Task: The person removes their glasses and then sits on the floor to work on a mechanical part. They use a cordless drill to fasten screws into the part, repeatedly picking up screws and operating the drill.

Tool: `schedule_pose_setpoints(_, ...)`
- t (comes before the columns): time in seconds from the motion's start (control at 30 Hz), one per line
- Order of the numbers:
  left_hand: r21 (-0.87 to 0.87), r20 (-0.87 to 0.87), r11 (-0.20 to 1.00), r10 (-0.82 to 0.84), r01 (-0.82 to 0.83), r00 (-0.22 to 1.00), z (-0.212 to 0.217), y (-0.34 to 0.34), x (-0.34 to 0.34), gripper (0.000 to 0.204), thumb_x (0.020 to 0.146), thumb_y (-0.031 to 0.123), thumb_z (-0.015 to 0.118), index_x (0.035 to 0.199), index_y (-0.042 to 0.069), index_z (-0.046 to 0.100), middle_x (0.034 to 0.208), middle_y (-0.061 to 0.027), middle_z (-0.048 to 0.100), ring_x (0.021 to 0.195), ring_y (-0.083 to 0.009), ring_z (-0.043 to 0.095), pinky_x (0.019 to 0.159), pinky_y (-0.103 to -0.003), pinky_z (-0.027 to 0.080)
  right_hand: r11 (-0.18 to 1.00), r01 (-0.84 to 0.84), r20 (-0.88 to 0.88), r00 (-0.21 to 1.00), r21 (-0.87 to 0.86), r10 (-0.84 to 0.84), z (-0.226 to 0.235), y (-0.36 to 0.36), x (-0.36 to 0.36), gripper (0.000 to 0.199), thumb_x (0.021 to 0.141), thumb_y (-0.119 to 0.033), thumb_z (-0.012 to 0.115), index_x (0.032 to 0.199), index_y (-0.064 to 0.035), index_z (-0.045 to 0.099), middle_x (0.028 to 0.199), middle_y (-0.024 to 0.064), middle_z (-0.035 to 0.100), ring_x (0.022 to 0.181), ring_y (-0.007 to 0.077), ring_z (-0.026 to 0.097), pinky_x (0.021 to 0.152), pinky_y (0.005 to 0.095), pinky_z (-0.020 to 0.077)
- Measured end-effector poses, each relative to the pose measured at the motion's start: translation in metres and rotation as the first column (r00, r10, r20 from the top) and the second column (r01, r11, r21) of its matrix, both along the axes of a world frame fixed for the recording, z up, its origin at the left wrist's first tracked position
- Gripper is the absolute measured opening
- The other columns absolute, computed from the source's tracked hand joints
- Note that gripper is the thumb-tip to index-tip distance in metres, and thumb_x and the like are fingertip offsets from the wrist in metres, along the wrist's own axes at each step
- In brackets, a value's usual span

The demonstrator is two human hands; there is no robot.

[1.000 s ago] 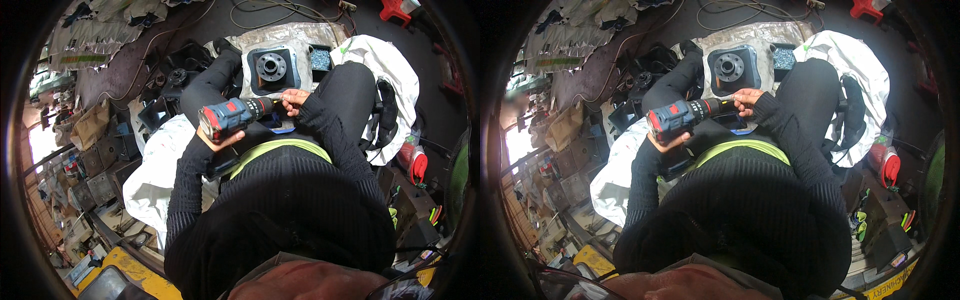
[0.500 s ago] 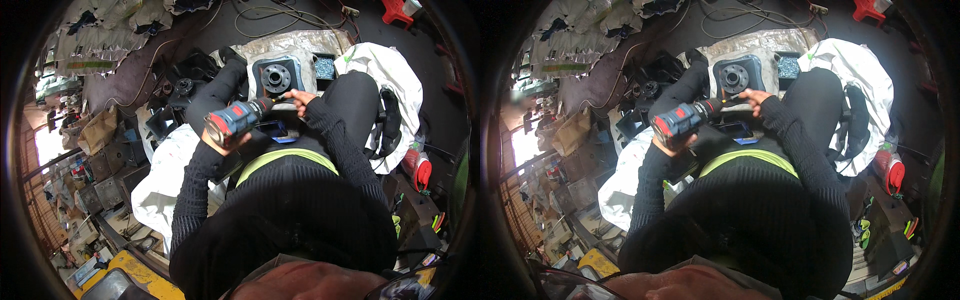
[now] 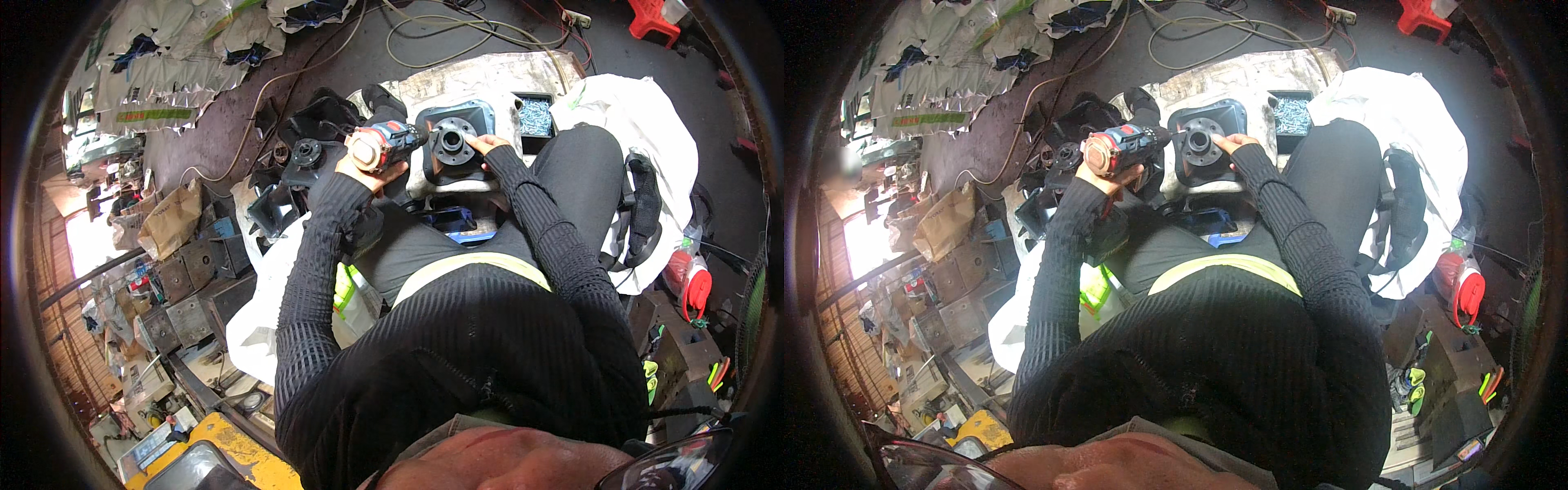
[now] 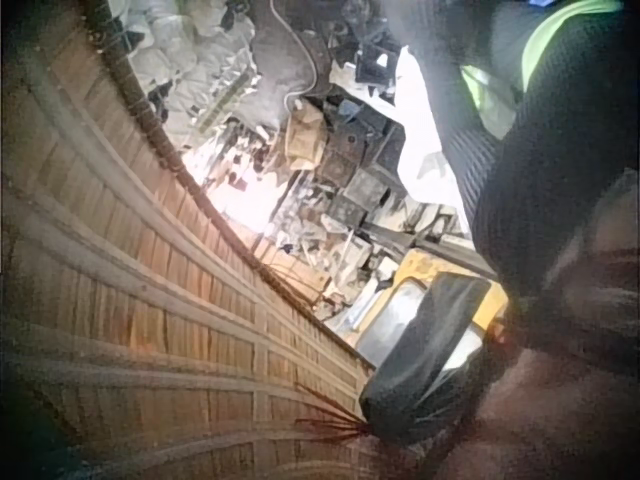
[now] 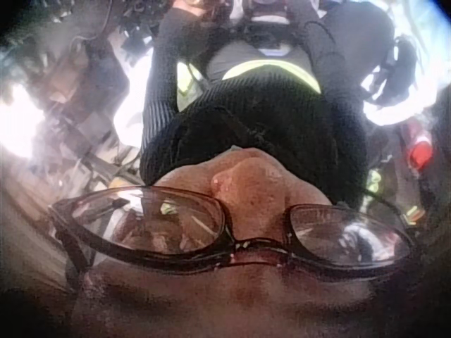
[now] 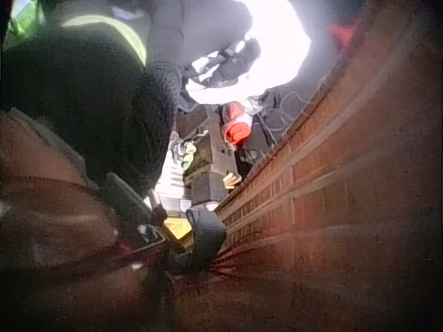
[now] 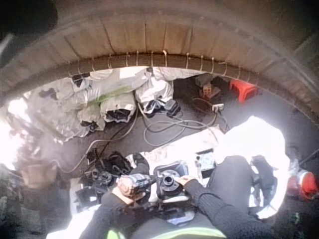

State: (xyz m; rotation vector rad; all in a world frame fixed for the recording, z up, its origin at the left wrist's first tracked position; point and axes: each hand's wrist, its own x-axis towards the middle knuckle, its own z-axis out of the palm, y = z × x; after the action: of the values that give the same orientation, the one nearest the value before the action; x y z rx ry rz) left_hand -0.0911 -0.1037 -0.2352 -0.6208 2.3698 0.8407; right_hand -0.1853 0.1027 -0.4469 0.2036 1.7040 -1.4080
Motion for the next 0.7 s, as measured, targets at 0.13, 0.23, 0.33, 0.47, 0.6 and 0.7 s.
schedule_pose_setpoints(0.13,-0.019,-0.049,0.986,-0.164,0.163,0.985,-0.017,-0.006,-0.010,0.065,0.073,0.042,0.063,0.123,0.006,0.041,0.120,-0.0159,0.047,0.114,-0.0268,0.043,0.098,-0.030,0.032,0.997,0.007,-0.087,0.996,-0.083,-0.014,-0.006,-0.001,0.000,0.047,0.072,-0.040,0.066,0.097,-0.0007,0.060,0.080,0.0058,0.060,0.065,0.0102,0.055,0.053,0.0208,0.0471)
schedule_pose_setpoints(0.23,-0.055,-0.053,0.971,-0.235,0.232,0.971,-0.016,-0.005,-0.014,0.062,0.073,0.039,0.063,0.122,0.007,0.043,0.120,-0.0143,0.047,0.114,-0.0269,0.042,0.099,-0.032,0.031,0.973,-0.007,-0.060,0.998,-0.232,-0.008,0.007,-0.003,-0.002,0.040,0.075,-0.033,0.065,0.095,0.0012,0.060,0.080,0.0070,0.061,0.066,0.0104,0.056,0.055,0.0201,0.0494)
schedule_pose_setpoints(0.33,-0.148,-0.123,0.903,-0.422,0.404,0.898,-0.029,-0.016,-0.019,0.058,0.074,0.036,0.062,0.120,0.008,0.044,0.118,-0.0136,0.049,0.114,-0.0272,0.042,0.098,-0.033,0.031,0.954,0.056,-0.059,0.995,-0.293,-0.077,0.015,-0.005,-0.006,0.038,0.076,-0.030,0.064,0.094,0.0036,0.059,0.078,0.0098,0.061,0.063,0.0124,0.059,0.052,0.0215,0.0505)
schedule_pose_setpoints(0.47,-0.222,-0.081,0.866,-0.475,0.449,0.876,-0.064,-0.047,-0.030,0.060,0.067,0.029,0.071,0.117,0.006,0.046,0.114,-0.0124,0.051,0.109,-0.0265,0.047,0.096,-0.033,0.033,0.956,0.056,-0.058,0.995,-0.287,-0.076,0.014,-0.017,-0.011,0.039,0.076,-0.030,0.064,0.092,0.0049,0.059,0.077,0.0129,0.061,0.062,0.0151,0.060,0.050,0.0227,0.0511)
schedule_pose_setpoints(0.6,0.000,-0.360,0.954,-0.280,0.300,0.890,-0.064,-0.044,-0.034,0.051,0.067,0.018,0.069,0.114,0.011,0.049,0.106,-0.0030,0.055,0.099,-0.0197,0.052,0.085,-0.035,0.042,0.959,0.079,-0.043,0.995,-0.274,-0.094,0.012,-0.014,-0.020,0.040,0.075,-0.031,0.064,0.091,0.0049,0.059,0.078,0.0131,0.061,0.059,0.0165,0.060,0.050,0.0229,0.0516)
schedule_pose_setpoints(0.7,0.151,-0.318,0.967,-0.149,0.205,0.937,-0.051,-0.039,-0.034,0.051,0.068,0.013,0.071,0.114,0.009,0.048,0.092,-0.0054,0.060,0.079,-0.0163,0.059,0.065,-0.033,0.047,0.960,0.066,-0.082,0.992,-0.273,-0.092,0.012,-0.018,-0.020,0.041,0.075,-0.033,0.064,0.090,0.0046,0.059,0.076,0.0124,0.061,0.055,0.0160,0.060,0.049,0.0225,0.0501)
